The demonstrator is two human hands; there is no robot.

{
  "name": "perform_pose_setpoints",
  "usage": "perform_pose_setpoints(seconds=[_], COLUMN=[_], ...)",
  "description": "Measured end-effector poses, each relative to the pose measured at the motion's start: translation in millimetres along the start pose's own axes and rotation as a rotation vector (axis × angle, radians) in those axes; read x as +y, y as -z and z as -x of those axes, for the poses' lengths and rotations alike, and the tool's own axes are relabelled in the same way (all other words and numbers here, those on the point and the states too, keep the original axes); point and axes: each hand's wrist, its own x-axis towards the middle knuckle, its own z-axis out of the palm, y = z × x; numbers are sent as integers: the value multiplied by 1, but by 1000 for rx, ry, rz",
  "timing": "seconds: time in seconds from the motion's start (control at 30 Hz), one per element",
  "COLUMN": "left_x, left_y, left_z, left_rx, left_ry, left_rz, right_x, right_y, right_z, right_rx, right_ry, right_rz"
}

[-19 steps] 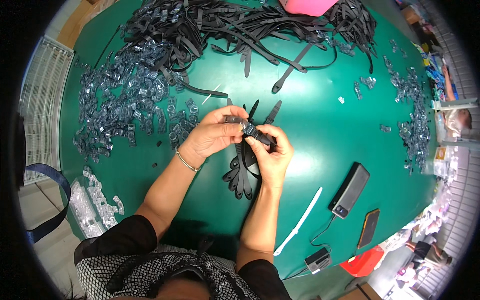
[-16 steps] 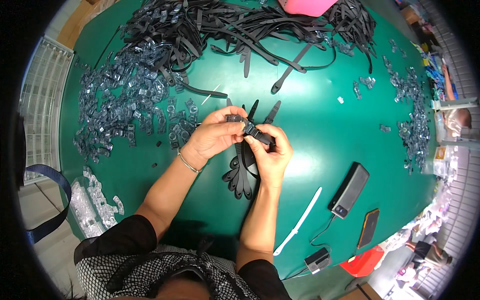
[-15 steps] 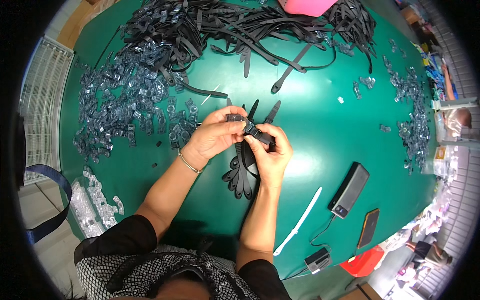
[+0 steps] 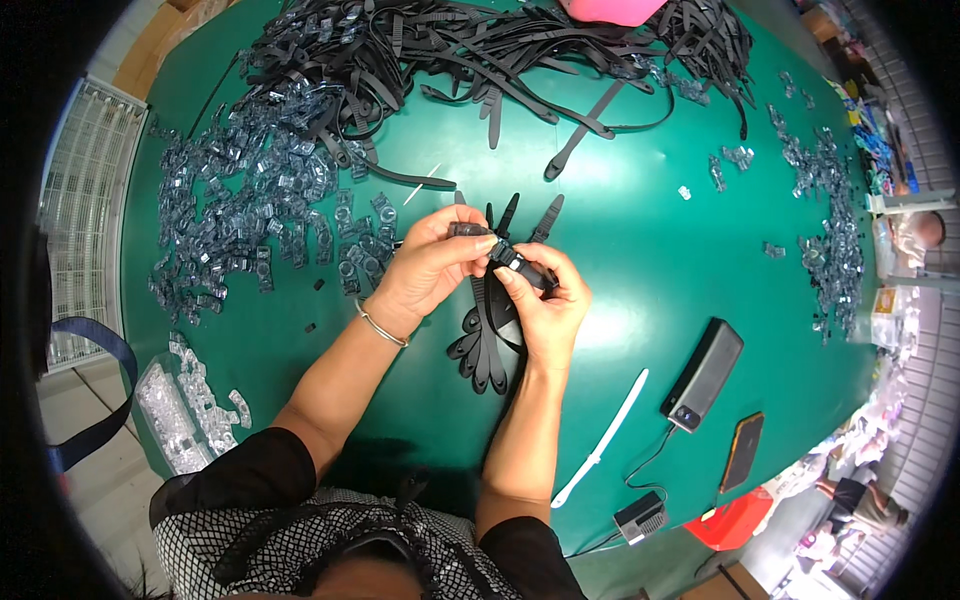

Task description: Assembling plastic buckles onto black straps.

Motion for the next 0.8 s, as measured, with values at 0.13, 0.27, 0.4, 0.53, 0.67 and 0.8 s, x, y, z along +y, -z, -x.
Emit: perform_pose_setpoints(seconds=[0.13,0.27,0.4,0.53,0.67,0.8], left_x=[-1,0,3,-7,-12,-13], left_y=[1,2,3,1,2,3], left_z=[0,1,2,-5,-5,-6], left_rx=[18,25,33,15,27,9], left_ry=[0,-6,-11,-27,-14,21], left_rz=[-10,-19,-41,49,264,379], right_x=[0,1,3,2,13,10], right_y=[2,0,-4,-2,-2,-2], right_z=[1,2,3,1,-1,-4], right_rx=[-7,-4,20,58,24,-77], right_ry=[-7,-12,-32,-19,-19,59], right_rz=[44,71,49,11,118,50])
